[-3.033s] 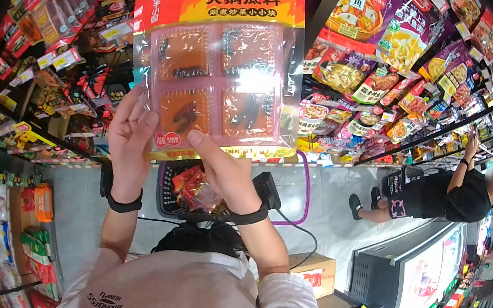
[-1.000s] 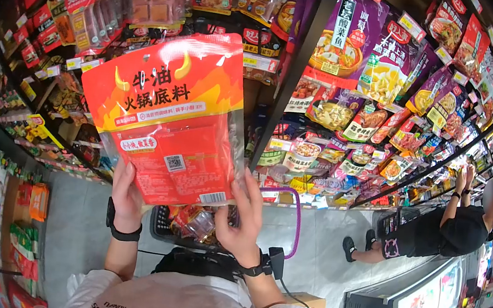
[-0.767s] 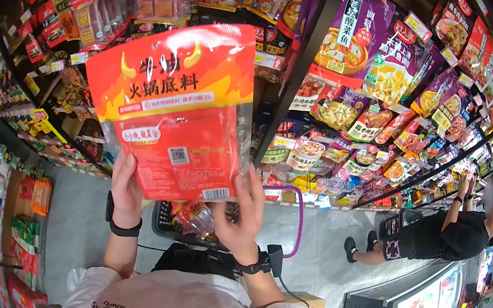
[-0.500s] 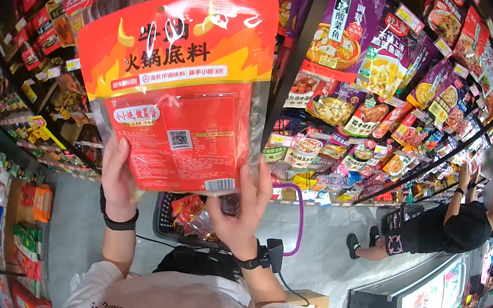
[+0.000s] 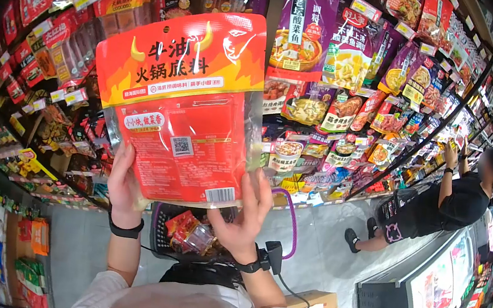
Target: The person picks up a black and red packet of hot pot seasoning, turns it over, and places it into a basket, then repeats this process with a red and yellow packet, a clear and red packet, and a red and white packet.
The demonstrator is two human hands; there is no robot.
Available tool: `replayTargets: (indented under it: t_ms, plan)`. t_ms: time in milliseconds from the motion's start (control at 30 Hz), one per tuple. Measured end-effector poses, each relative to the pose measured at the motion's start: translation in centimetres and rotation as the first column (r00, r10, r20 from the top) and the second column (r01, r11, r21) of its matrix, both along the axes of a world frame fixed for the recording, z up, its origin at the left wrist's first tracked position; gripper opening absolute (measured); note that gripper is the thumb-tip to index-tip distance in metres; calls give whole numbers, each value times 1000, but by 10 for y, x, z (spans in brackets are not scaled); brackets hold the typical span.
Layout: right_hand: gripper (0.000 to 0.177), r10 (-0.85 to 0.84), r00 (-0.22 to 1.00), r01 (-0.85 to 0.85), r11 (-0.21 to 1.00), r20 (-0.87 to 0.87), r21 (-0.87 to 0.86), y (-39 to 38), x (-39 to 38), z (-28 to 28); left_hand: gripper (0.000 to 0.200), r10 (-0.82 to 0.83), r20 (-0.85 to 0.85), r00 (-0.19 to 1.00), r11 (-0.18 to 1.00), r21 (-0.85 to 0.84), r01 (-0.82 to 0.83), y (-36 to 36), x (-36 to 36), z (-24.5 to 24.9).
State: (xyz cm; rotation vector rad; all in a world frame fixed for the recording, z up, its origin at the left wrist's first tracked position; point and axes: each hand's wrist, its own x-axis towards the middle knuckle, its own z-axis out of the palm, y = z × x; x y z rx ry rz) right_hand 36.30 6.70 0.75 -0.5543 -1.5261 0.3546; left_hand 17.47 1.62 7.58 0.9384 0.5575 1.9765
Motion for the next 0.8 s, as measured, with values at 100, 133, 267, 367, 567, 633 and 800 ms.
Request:
replayTargets:
  t_ms: [100,133,267,367,567,633,800]
  plan:
    - [74,33,998,-36,998,-51,-53,1,-2,-5,42,29,8,1000,999,-25,-29,0,5,-1]
    - [73,36,998,-40,997,-56,-68,1,-4,-6,42,45,17,999,998,-37,-44,0,5,-2]
    - [75,75,994,-65,991,79,-116,4,-3,-11,42,66,104,992,994,-89,-57,-5,6,-25]
    - [74,369,891,-280,906,264,-319,21,12,-19,53,-95,155,983,988,-106,113,-12,-20,-80]
    - [67,736,667,-517,344,-117,-784,49,9,-102,45,98,212,972,889,-457,10,-32,-60,-223]
    - [65,757,653,-424,374,7,-825,58,-7,-154,41,122,328,937,845,-530,75,-37,-52,-244]
    - [45,847,497,-392,415,191,-821,42,-24,-230,41,121,449,885,776,-599,198,-74,-64,-335]
